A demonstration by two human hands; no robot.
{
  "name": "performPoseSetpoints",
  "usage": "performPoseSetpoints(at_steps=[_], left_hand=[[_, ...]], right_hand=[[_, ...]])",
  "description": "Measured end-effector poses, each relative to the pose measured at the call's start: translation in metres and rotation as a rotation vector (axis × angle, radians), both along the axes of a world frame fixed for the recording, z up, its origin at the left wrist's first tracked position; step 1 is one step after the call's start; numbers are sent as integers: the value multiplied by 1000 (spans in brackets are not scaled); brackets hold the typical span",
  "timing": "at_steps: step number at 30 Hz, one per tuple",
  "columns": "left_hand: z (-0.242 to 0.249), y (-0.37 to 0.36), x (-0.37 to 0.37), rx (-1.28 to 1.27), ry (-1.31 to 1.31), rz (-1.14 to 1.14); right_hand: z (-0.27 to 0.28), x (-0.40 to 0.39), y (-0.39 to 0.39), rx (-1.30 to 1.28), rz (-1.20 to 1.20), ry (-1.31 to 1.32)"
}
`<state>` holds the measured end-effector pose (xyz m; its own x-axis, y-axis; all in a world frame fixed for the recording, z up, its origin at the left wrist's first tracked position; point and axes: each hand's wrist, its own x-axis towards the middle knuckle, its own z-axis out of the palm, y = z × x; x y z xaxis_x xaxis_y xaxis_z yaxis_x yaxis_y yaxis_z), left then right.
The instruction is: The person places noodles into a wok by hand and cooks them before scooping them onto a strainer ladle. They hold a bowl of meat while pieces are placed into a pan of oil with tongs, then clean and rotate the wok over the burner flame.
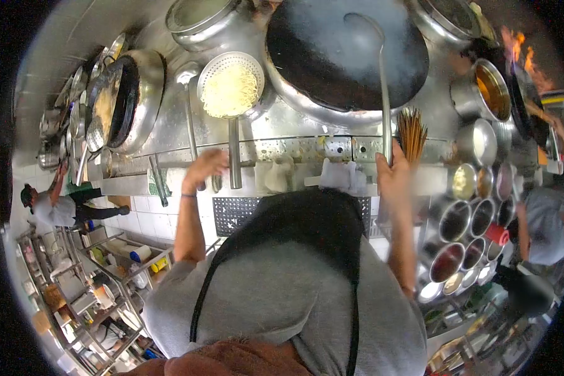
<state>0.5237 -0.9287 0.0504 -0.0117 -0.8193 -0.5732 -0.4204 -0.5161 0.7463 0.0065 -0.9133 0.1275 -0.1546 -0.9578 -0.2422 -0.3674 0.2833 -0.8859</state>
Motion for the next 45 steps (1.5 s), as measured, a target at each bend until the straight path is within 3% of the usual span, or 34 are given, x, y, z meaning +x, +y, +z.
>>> performPoseSetpoints(at_steps=[1, 3, 6, 7, 11, 12, 17, 20, 21, 23, 26, 29, 30, 33, 36, 38, 45], left_hand=[[7, 17, -30, 93, 62, 92], [-23, 35, -57, 48, 348, 276], [-51, 28, -71, 215, 975, 690], [-39, 26, -81, 198, 1248, 723], [-42, 29, -76, 180, 1474, 574], [-36, 32, -75, 172, 1511, 569], [15, 66, -89, 79, 1300, 707], [43, 78, -88, 56, 1293, 727], [50, 81, -87, 58, 1299, 728], [68, 84, -86, 32, 1270, 736], [91, 80, -83, 7, 1212, 689], [114, 64, -86, 8, 1172, 633], [120, 57, -89, 8, 1152, 603], [128, 34, -105, 15, 1135, 516], [138, 5, -131, 38, 1159, 437], [133, -17, -151, 45, 1192, 398], [126, -86, -203, 186, 1258, 265]], right_hand=[[18, 14, -9, -14, -8, -83], [45, 38, -30, -26, 36, -192], [85, 71, -88, -41, 214, -206], [94, 86, -115, -45, 278, -167], [98, 183, -220, -162, 475, -165], [103, 212, -244, -129, 524, -42], [46, 337, -369, -275, 571, 521], [50, 368, -394, -1, 589, 112], [27, 368, -429, 87, 613, -367], [69, 343, -417, 493, 426, -1202], [58, 331, -461, 802, 437, -1591], [69, 306, -463, 660, 433, -1650], [93, 292, -450, 722, 504, -1546], [140, 238, -415, 636, 404, -1509], [199, 180, -343, 711, 387, -1630], [224, 137, -318, 725, 345, -1572], [260, 48, -196, 623, 125, -1345]])
